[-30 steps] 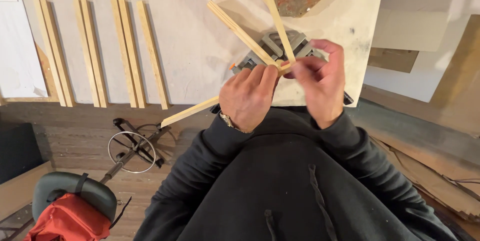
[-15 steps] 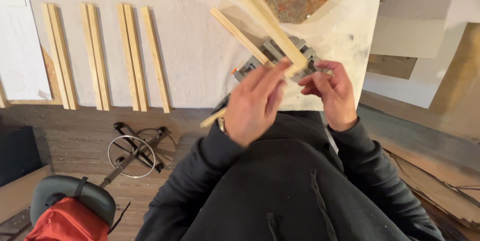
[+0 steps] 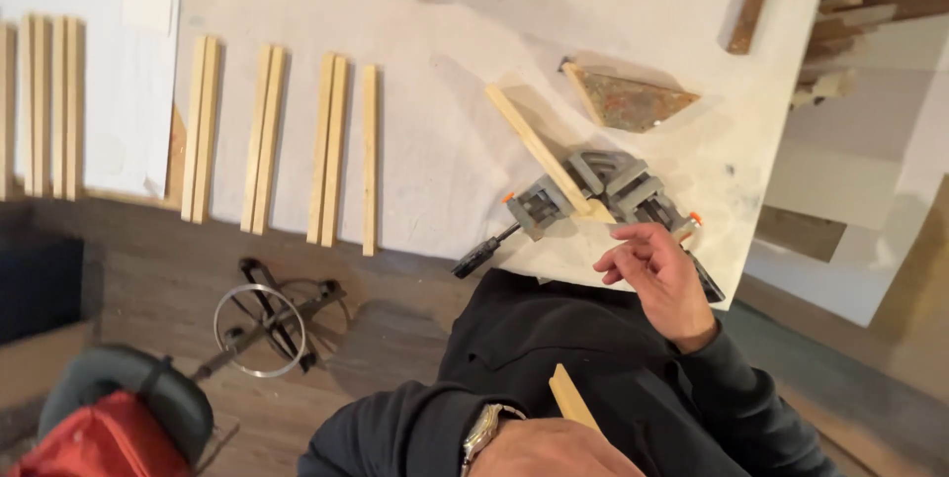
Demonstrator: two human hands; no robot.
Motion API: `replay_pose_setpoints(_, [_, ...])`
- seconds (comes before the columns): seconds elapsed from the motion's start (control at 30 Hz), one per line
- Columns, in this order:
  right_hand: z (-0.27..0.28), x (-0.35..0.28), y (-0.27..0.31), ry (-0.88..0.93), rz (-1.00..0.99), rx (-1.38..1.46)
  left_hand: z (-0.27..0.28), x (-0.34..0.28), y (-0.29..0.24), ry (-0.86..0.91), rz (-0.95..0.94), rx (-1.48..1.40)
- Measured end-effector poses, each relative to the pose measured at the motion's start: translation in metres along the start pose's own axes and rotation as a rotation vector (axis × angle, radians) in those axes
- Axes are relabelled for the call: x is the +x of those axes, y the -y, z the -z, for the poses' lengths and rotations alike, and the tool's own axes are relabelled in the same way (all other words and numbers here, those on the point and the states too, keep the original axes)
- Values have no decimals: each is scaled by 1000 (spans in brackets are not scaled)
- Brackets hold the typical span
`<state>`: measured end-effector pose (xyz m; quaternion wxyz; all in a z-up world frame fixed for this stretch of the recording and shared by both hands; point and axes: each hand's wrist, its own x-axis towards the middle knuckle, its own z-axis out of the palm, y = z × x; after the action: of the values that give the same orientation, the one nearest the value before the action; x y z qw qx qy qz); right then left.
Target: Assembling wooden frame pieces using a corner clamp, wood glue, and a hammer to secure joints.
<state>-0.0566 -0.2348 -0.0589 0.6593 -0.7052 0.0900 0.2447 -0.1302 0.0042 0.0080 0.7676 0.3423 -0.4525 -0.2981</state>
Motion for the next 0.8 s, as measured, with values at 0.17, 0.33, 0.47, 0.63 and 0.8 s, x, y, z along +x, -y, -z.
replay_pose_setpoints(0.17, [-13,-20,32,217,129,-1,-12,26,-38,-225,-197,128])
replay_pose_setpoints(0.33, [-27,-44,98,604,526,90,-58,26,38,-413,-205,316])
replay_pose_setpoints(0.47, [-28,-31,113,771,565,-3,-50,29,18,-694,-54,702])
replay_pose_setpoints(0.63, [-3,-37,93,782,298,-217,-82,37,-33,-1173,319,1061])
replay_pose_setpoints(0.8, [2,-28,108,707,613,-812,-88,64,-86,-1269,357,1918])
